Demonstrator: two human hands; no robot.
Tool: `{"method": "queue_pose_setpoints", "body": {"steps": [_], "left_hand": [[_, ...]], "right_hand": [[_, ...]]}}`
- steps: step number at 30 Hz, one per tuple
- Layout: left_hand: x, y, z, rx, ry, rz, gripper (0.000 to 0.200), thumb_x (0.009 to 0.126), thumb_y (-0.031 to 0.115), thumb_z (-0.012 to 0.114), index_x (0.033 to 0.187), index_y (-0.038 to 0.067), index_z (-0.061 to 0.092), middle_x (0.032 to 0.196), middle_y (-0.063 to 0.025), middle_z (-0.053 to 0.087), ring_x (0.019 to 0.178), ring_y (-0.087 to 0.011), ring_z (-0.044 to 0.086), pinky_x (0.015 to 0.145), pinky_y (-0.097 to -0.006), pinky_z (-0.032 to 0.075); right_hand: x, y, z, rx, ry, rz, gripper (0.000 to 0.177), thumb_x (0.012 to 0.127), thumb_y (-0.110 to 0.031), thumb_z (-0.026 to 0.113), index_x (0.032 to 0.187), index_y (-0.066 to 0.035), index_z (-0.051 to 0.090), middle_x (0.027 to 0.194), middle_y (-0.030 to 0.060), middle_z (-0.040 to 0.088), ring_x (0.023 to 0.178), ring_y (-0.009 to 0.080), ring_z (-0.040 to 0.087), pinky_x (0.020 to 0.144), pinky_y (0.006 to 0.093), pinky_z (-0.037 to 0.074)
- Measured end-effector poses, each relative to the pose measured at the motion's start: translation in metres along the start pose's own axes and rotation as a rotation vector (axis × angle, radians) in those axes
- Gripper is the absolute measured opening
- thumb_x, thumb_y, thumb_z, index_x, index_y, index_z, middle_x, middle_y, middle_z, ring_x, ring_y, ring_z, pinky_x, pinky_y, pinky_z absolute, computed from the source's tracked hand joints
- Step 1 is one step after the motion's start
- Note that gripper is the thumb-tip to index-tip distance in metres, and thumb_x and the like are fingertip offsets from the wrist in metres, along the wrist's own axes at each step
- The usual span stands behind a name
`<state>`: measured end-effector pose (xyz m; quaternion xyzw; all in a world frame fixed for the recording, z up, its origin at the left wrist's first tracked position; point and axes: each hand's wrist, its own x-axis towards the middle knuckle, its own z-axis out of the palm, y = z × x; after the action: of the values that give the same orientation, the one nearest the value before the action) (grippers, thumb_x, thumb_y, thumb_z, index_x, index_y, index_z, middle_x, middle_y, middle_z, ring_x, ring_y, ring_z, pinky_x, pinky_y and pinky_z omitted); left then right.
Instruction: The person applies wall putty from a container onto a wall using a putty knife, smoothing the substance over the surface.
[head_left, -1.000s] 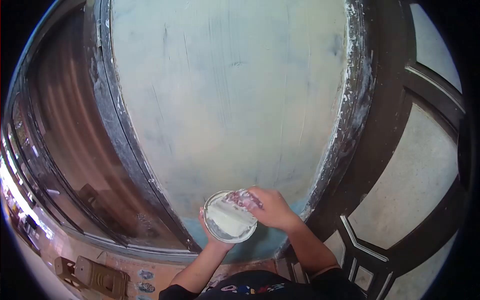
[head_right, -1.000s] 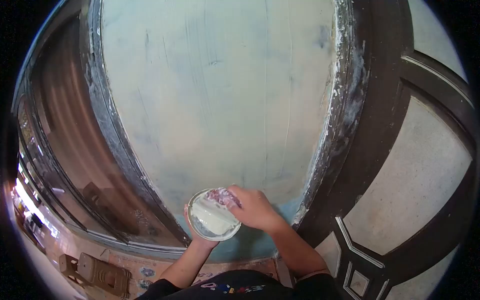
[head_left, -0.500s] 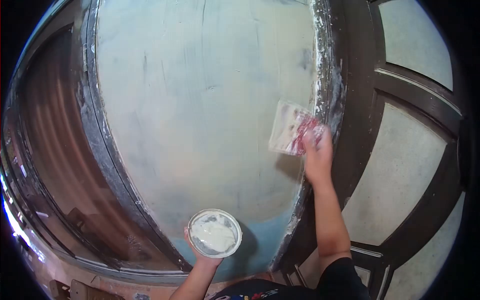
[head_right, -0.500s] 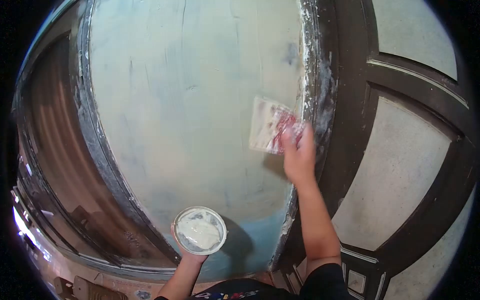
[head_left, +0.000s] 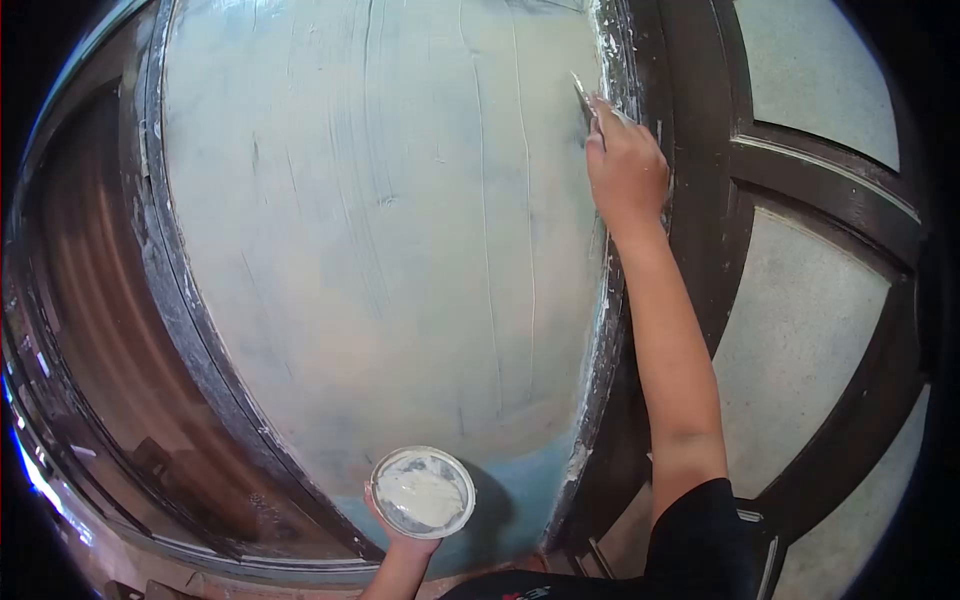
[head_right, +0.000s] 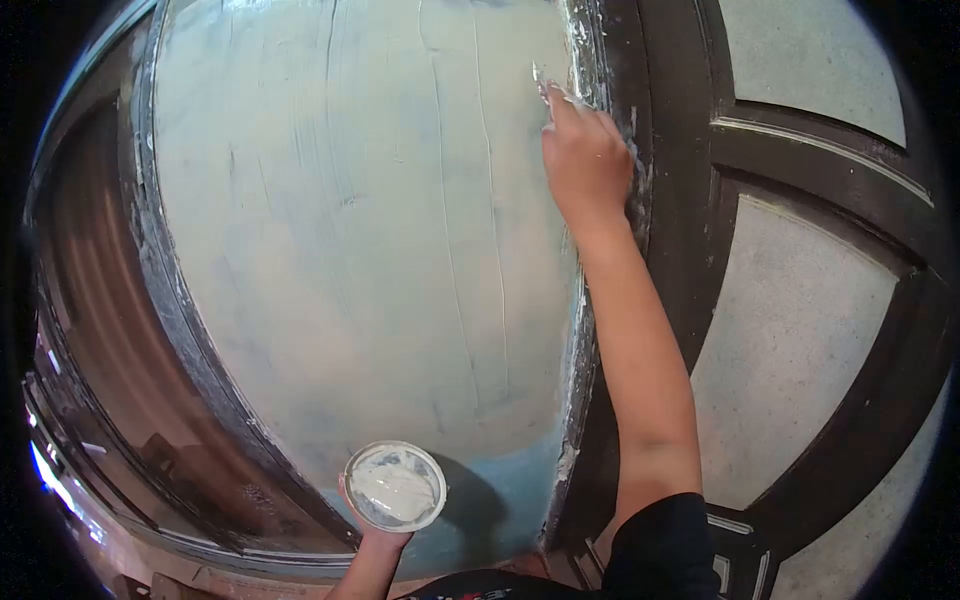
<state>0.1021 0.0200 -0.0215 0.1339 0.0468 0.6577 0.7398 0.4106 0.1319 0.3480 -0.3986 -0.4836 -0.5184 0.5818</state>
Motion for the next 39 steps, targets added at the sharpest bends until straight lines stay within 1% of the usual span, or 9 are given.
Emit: {"method": "queue_pose_setpoints", "body": {"steps": [3, 5, 13, 14, 16, 23, 25, 32, 39], "left_hand": [[0.000, 0.001, -0.005, -0.026, 0.000, -0.001, 0.076, 0.085, 0.074, 0.039, 0.133, 0.017, 0.053, 0.136, -0.0116, 0.053, 0.123, -0.0374, 0.051, 0.101, -0.0582, 0.041], [0.001, 0.000, -0.011, 0.013, -0.006, 0.008, 0.076, 0.085, 0.074, 0.038, 0.133, 0.018, 0.053, 0.137, -0.0113, 0.052, 0.123, -0.0375, 0.050, 0.101, -0.0585, 0.041], [0.004, 0.003, -0.016, 0.059, -0.017, -0.002, 0.076, 0.086, 0.073, 0.036, 0.136, 0.018, 0.051, 0.140, -0.0105, 0.050, 0.126, -0.0367, 0.048, 0.103, -0.0582, 0.039], [0.004, 0.004, -0.018, 0.060, 0.007, 0.006, 0.077, 0.084, 0.075, 0.037, 0.135, 0.018, 0.052, 0.139, -0.0105, 0.051, 0.125, -0.0372, 0.049, 0.103, -0.0586, 0.040], [0.004, 0.004, -0.020, 0.064, 0.034, 0.008, 0.079, 0.083, 0.076, 0.039, 0.134, 0.018, 0.053, 0.138, -0.0104, 0.052, 0.124, -0.0377, 0.049, 0.102, -0.0590, 0.040], [-0.001, 0.005, -0.015, 0.071, -0.001, -0.010, 0.078, 0.083, 0.076, 0.041, 0.134, 0.018, 0.053, 0.138, -0.0106, 0.052, 0.124, -0.0378, 0.049, 0.102, -0.0592, 0.040], [-0.003, 0.006, -0.016, -0.015, 0.005, -0.046, 0.079, 0.082, 0.076, 0.042, 0.134, 0.018, 0.053, 0.138, -0.0108, 0.052, 0.124, -0.0385, 0.050, 0.101, -0.0600, 0.041], [-0.004, 0.004, -0.024, -0.003, 0.040, -0.040, 0.079, 0.082, 0.076, 0.038, 0.133, 0.017, 0.054, 0.137, -0.0113, 0.053, 0.122, -0.0387, 0.051, 0.101, -0.0595, 0.041], [-0.009, 0.000, -0.032, 0.062, 0.045, -0.008, 0.078, 0.084, 0.075, 0.037, 0.132, 0.016, 0.054, 0.135, -0.0108, 0.054, 0.122, -0.0377, 0.051, 0.102, -0.0584, 0.041]], "right_hand": [[0.001, -0.007, 0.010, -0.042, 0.026, -0.006, 0.046, 0.077, -0.013, 0.070, 0.122, -0.019, 0.065, 0.097, 0.0038, 0.071, 0.089, 0.0241, 0.065, 0.072, 0.0377, 0.056], [0.001, -0.017, 0.016, -0.101, -0.123, 0.073, 0.047, 0.077, -0.014, 0.070, 0.123, -0.020, 0.065, 0.101, 0.0041, 0.071, 0.089, 0.0251, 0.064, 0.073, 0.0375, 0.056], [-0.008, -0.045, 0.043, -0.096, -0.038, 0.109, 0.040, 0.079, -0.010, 0.063, 0.119, -0.011, 0.066, 0.100, 0.0091, 0.070, 0.088, 0.0276, 0.064, 0.068, 0.0389, 0.057], [-0.007, -0.046, 0.044, -0.083, -0.125, 0.195, 0.047, 0.077, -0.014, 0.065, 0.124, -0.012, 0.064, 0.099, 0.0100, 0.069, 0.087, 0.0297, 0.064, 0.077, 0.0417, 0.054], [-0.008, -0.046, 0.050, -0.082, -0.111, 0.195, 0.047, 0.077, -0.014, 0.065, 0.124, -0.012, 0.064, 0.098, 0.0104, 0.068, 0.087, 0.0297, 0.064, 0.076, 0.0417, 0.054], [0.013, -0.013, 0.002, 0.043, -0.185, 0.209, 0.039, 0.084, -0.019, 0.060, 0.122, -0.013, 0.063, 0.098, 0.0158, 0.069, 0.091, 0.0366, 0.064, 0.081, 0.0470, 0.052], [0.024, 0.006, -0.010, 0.190, -0.097, 0.348, 0.038, 0.084, -0.017, 0.057, 0.121, -0.010, 0.062, 0.098, 0.0187, 0.069, 0.093, 0.0396, 0.065, 0.083, 0.0472, 0.051], [0.043, 0.010, -0.028, 0.342, 0.128, 0.304, 0.032, 0.083, -0.013, 0.055, 0.112, 0.000, 0.059, 0.091, 0.0258, 0.067, 0.088, 0.0451, 0.063, 0.079, 0.0501, 0.050], [0.033, 0.013, -0.010, 0.283, -0.103, 0.307, 0.038, 0.085, -0.015, 0.055, 0.120, -0.002, 0.053, 0.096, 0.0277, 0.065, 0.091, 0.0475, 0.062, 0.082, 0.0525, 0.048]]}}
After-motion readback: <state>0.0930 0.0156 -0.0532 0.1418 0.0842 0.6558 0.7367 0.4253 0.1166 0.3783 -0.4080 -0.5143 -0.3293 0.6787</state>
